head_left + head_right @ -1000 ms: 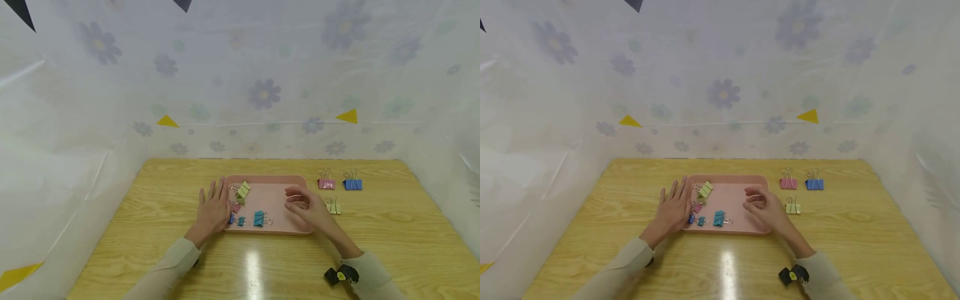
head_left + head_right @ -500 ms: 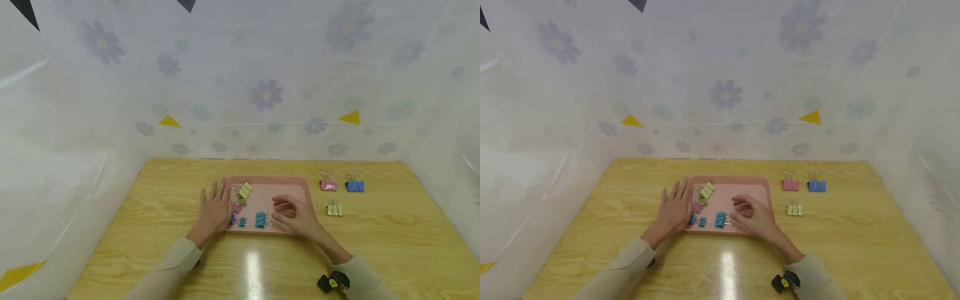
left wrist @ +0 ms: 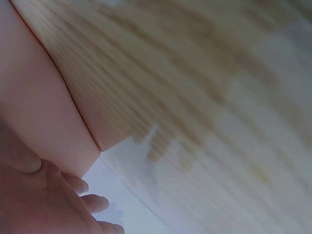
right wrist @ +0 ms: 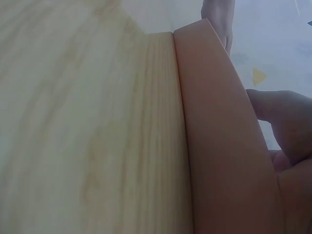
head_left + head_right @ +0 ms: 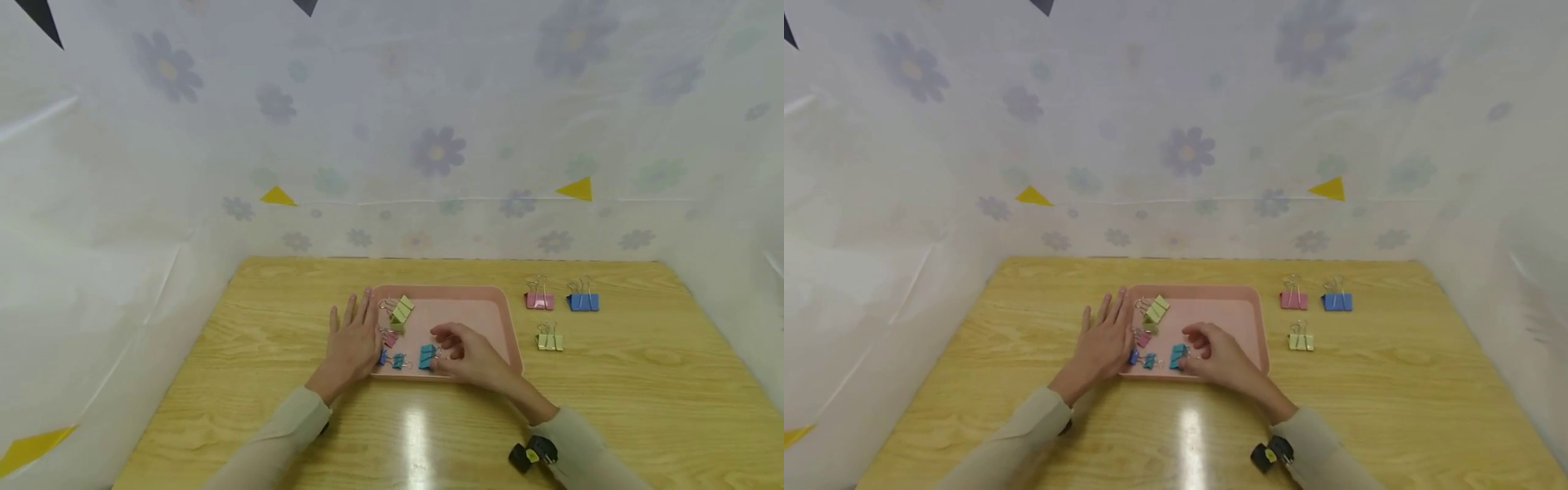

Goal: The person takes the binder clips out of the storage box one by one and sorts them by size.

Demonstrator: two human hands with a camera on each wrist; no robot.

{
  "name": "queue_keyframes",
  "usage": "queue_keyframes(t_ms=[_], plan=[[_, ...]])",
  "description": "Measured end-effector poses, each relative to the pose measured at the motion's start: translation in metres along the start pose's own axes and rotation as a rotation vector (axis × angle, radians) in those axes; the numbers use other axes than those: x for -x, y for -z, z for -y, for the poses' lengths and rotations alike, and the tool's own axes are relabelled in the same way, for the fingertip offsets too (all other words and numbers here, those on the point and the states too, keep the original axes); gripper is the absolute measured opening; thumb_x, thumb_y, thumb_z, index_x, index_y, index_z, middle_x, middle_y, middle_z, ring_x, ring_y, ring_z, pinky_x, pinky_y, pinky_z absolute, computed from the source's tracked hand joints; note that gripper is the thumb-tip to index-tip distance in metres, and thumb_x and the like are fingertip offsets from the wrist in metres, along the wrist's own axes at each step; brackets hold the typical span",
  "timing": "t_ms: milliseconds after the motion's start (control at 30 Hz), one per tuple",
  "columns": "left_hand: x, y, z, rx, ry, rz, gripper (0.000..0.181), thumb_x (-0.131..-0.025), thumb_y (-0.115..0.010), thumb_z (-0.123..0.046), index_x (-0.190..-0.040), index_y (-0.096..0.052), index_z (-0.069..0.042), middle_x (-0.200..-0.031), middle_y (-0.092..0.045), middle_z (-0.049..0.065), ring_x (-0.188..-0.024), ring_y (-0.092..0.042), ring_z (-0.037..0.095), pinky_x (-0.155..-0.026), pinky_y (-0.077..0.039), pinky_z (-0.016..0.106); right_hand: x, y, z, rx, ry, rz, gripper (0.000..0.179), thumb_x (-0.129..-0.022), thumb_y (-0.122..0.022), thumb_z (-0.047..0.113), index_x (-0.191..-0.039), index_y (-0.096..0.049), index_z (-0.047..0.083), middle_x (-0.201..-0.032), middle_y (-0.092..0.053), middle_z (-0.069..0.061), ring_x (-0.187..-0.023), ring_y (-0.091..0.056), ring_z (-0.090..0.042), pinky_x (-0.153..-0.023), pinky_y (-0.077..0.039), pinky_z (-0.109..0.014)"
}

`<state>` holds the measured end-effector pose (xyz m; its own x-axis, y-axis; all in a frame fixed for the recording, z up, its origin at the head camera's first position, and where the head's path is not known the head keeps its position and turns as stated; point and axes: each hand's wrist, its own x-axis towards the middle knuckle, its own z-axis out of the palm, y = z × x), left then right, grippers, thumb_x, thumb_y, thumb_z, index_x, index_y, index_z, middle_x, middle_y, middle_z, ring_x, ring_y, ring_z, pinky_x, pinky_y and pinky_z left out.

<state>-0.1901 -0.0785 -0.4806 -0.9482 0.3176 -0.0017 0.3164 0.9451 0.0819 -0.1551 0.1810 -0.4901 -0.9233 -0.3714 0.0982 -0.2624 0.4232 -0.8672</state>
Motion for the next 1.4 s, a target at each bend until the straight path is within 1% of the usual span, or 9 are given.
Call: queue_keyframes(t_ms=[133,333,433,567,667,833,1033,1233,1400], plan=[[0.0,0.001,0.0,0.002,0.003,0.004,0.063,-0.111,-0.03,-0.031,-0.166,-0.009,-0.007,-0.172,-0.006,0.008,-0.157,-0.01,0.035,-0.121,-0.009,0.065,-0.001,0.0,0.001,0.03,-0.001,0.002,0.057,-0.084,-0.086,0.019,-0.131,-0.062,-0.002,-0.117,-0.065,-0.014,-0.098,-0.061,-0.024,-0.082,-0.055,-0.029],[0.0,0.002,0.0,0.007,0.004,0.012,0.063,-0.111,-0.03,-0.03,-0.166,-0.007,-0.008,-0.172,-0.004,0.008,-0.157,-0.009,0.034,-0.121,-0.008,0.065,-0.004,-0.002,0.003,0.099,-0.004,0.036,0.055,-0.081,-0.088,0.02,-0.128,-0.065,0.0,-0.118,-0.063,-0.009,-0.097,-0.057,-0.022,-0.078,-0.053,-0.031],[0.0,0.001,0.0,0.012,0.003,0.011,0.063,-0.111,-0.03,-0.031,-0.166,-0.008,-0.008,-0.172,-0.005,0.007,-0.157,-0.01,0.034,-0.121,-0.008,0.065,-0.005,-0.002,0.003,0.13,0.006,0.05,0.051,-0.081,-0.089,0.021,-0.123,-0.068,0.001,-0.113,-0.062,-0.008,-0.095,-0.056,-0.022,-0.077,-0.052,-0.032],[0.0,-0.001,0.0,0.015,0.003,0.005,0.063,-0.111,-0.029,-0.031,-0.166,-0.008,-0.008,-0.172,-0.005,0.008,-0.157,-0.009,0.035,-0.121,-0.008,0.065,-0.006,-0.002,0.003,0.148,0.015,0.054,0.043,-0.081,-0.089,0.022,-0.116,-0.07,0.004,-0.105,-0.06,-0.006,-0.09,-0.055,-0.021,-0.074,-0.049,-0.029],[0.0,-0.002,0.001,0.015,0.008,0.004,0.064,-0.111,-0.03,-0.031,-0.166,-0.008,-0.008,-0.172,-0.004,0.007,-0.157,-0.009,0.035,-0.121,-0.008,0.065,-0.007,-0.003,0.003,0.149,0.019,0.055,0.041,-0.081,-0.089,0.022,-0.114,-0.071,0.005,-0.103,-0.059,-0.005,-0.088,-0.054,-0.021,-0.072,-0.049,-0.028],[0.0,-0.002,0.001,0.032,0.0,-0.003,0.063,-0.111,-0.029,-0.03,-0.166,-0.009,-0.007,-0.172,-0.006,0.009,-0.157,-0.01,0.035,-0.121,-0.008,0.065,-0.006,-0.002,0.002,0.152,0.021,0.057,0.041,-0.082,-0.089,0.022,-0.115,-0.072,0.006,-0.102,-0.06,-0.004,-0.086,-0.055,-0.019,-0.07,-0.049,-0.027],[0.0,-0.001,0.001,0.041,-0.001,-0.01,0.063,-0.111,-0.03,-0.03,-0.166,-0.01,-0.007,-0.172,-0.008,0.009,-0.157,-0.011,0.036,-0.121,-0.008,0.065,-0.006,0.001,-0.003,0.115,0.019,0.056,0.045,-0.084,-0.086,0.021,-0.123,-0.07,0.007,-0.1,-0.063,-0.003,-0.081,-0.056,-0.016,-0.068,-0.049,-0.026],[0.0,0.0,0.0,0.037,0.002,-0.007,0.063,-0.111,-0.029,-0.03,-0.166,-0.01,-0.007,-0.172,-0.008,0.009,-0.156,-0.012,0.036,-0.121,-0.009,0.065,-0.008,0.005,-0.007,0.017,0.03,0.036,0.041,-0.09,-0.08,0.016,-0.128,-0.067,0.007,-0.105,-0.07,-0.003,-0.093,-0.066,-0.017,-0.08,-0.056,-0.029],[0.0,0.001,0.0,0.027,-0.001,0.004,0.063,-0.111,-0.03,-0.03,-0.166,-0.008,-0.007,-0.172,-0.007,0.009,-0.156,-0.012,0.036,-0.12,-0.01,0.065,-0.006,0.012,-0.006,-0.05,0.015,0.01,0.045,-0.093,-0.077,0.014,-0.135,-0.064,0.008,-0.115,-0.07,-0.004,-0.103,-0.068,-0.022,-0.089,-0.056,-0.035]])
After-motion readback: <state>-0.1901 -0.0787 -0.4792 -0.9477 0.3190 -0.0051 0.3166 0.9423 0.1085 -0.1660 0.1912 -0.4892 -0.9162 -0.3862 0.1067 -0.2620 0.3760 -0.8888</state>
